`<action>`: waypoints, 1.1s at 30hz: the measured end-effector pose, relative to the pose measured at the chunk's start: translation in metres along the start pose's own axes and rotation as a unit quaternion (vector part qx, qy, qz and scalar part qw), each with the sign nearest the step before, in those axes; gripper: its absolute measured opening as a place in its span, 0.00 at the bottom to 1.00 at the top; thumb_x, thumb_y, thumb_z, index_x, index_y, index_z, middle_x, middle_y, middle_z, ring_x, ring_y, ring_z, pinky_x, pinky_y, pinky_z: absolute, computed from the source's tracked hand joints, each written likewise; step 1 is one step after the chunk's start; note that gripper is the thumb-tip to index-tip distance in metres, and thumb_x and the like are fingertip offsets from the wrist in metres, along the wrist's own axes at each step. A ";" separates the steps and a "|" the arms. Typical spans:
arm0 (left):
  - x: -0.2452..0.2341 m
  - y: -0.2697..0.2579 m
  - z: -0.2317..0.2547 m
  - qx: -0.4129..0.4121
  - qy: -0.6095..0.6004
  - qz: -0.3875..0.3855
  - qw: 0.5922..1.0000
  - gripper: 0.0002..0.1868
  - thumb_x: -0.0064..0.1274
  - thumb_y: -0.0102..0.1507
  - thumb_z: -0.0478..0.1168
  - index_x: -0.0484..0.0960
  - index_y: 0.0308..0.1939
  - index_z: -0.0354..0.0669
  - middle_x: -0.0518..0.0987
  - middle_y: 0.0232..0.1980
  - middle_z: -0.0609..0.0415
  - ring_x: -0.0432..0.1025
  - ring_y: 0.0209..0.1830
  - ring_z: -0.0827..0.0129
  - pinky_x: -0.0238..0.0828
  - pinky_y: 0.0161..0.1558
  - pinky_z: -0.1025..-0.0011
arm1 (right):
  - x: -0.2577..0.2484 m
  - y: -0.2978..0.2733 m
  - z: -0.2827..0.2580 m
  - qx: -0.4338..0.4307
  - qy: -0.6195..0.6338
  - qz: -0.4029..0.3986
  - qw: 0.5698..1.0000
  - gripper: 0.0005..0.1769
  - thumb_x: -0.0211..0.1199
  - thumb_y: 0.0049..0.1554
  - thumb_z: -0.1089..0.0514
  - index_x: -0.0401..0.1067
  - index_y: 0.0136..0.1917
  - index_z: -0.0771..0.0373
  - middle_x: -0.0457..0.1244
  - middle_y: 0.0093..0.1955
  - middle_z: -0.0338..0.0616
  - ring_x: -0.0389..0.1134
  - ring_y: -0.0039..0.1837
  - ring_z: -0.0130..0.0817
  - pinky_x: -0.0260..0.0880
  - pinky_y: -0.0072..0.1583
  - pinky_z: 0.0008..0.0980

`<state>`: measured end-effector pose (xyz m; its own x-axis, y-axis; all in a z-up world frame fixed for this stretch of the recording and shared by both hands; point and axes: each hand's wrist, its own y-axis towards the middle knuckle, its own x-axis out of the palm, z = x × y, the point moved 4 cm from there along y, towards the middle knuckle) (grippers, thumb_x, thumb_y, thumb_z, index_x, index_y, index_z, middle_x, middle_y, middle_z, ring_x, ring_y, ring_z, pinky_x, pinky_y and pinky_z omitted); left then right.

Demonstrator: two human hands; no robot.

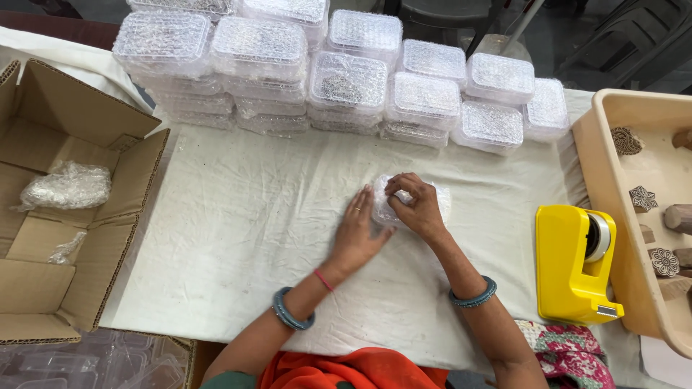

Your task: The person wipes a clear plastic container with a cloth, places a decorative metal object inside, and closes the lid. They then wrap the container in bubble wrap and secure it with tape from a yellow dispenser.

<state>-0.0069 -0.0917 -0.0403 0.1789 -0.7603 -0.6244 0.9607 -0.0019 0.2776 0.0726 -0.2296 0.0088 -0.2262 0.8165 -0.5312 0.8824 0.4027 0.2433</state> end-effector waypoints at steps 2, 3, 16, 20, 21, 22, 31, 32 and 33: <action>-0.004 0.000 0.019 0.022 0.001 0.019 1.000 0.50 0.62 0.59 0.51 0.55 0.73 0.22 0.56 0.76 0.30 0.50 0.78 0.41 0.45 0.75 0.55 | 0.001 0.000 0.006 -0.002 0.001 0.007 1.000 0.06 0.61 0.49 0.70 0.76 0.40 0.66 0.70 0.48 0.41 0.71 0.58 0.33 0.76 0.49 0.32; -0.004 0.000 0.022 0.035 0.019 0.034 0.999 0.48 0.62 0.60 0.49 0.56 0.74 0.22 0.57 0.77 0.31 0.50 0.79 0.43 0.47 0.76 0.55 | 0.001 0.000 0.007 -0.022 -0.002 0.014 1.000 0.05 0.62 0.48 0.71 0.76 0.39 0.67 0.71 0.46 0.42 0.72 0.56 0.33 0.75 0.52 0.32; 0.012 0.010 0.015 0.132 0.199 0.017 0.971 0.42 0.63 0.60 0.49 0.65 0.71 0.31 0.62 0.77 0.41 0.56 0.79 0.54 0.57 0.74 0.59 | -0.033 -0.003 0.048 0.002 0.240 0.116 0.964 0.12 0.59 0.54 0.73 0.75 0.48 0.62 0.69 0.57 0.45 0.70 0.63 0.35 0.75 0.65 0.31; 0.013 0.008 0.016 0.130 0.211 0.023 0.968 0.41 0.62 0.61 0.51 0.65 0.72 0.33 0.62 0.77 0.42 0.55 0.79 0.53 0.56 0.75 0.58 | -0.075 -0.025 0.025 -0.005 0.135 0.110 0.985 0.11 0.62 0.57 0.70 0.77 0.51 0.60 0.68 0.61 0.44 0.69 0.67 0.36 0.73 0.69 0.34; 0.012 0.008 0.016 0.132 0.220 0.025 0.966 0.42 0.62 0.61 0.52 0.65 0.72 0.33 0.62 0.77 0.43 0.55 0.79 0.54 0.56 0.75 0.58 | -0.079 -0.029 0.019 -0.019 0.050 0.084 0.995 0.12 0.64 0.57 0.67 0.76 0.54 0.60 0.67 0.64 0.44 0.66 0.70 0.37 0.70 0.71 0.37; 0.012 0.009 0.017 0.133 0.229 0.028 0.964 0.42 0.62 0.61 0.52 0.66 0.72 0.33 0.63 0.77 0.43 0.54 0.79 0.55 0.55 0.75 0.59 | -0.082 -0.033 0.015 -0.033 -0.036 0.058 0.997 0.15 0.67 0.57 0.64 0.76 0.58 0.60 0.65 0.67 0.44 0.63 0.73 0.39 0.66 0.73 0.40; 0.004 0.011 0.032 0.144 0.224 0.050 0.963 0.41 0.64 0.59 0.51 0.69 0.70 0.30 0.70 0.64 0.45 0.65 0.63 0.56 0.65 0.64 0.61 | -0.037 -0.049 0.041 -0.042 -0.227 -0.037 0.972 0.33 0.48 0.67 0.39 0.59 0.80 0.53 0.50 0.83 0.40 0.43 0.85 0.39 0.32 0.81 0.50; 0.003 0.010 0.031 0.144 0.223 0.049 0.963 0.41 0.64 0.59 0.51 0.69 0.70 0.30 0.70 0.64 0.45 0.65 0.63 0.56 0.65 0.64 0.61 | -0.036 -0.049 0.038 -0.041 -0.227 -0.037 0.972 0.33 0.48 0.67 0.39 0.59 0.80 0.53 0.50 0.83 0.40 0.43 0.85 0.39 0.32 0.81 0.50; 0.003 0.010 0.029 0.129 0.172 0.044 0.976 0.42 0.65 0.59 0.49 0.68 0.70 0.28 0.70 0.63 0.44 0.65 0.62 0.56 0.66 0.64 0.62 | -0.035 -0.050 0.036 -0.049 -0.267 -0.052 0.961 0.31 0.47 0.67 0.39 0.61 0.79 0.50 0.50 0.83 0.38 0.43 0.85 0.38 0.32 0.81 0.50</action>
<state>-0.0028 -0.1131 -0.0184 0.3619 -0.5016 -0.7857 0.8606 -0.1442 0.4885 0.0515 -0.2931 -0.0135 -0.0434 0.4510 -0.8915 0.8177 0.5287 0.2276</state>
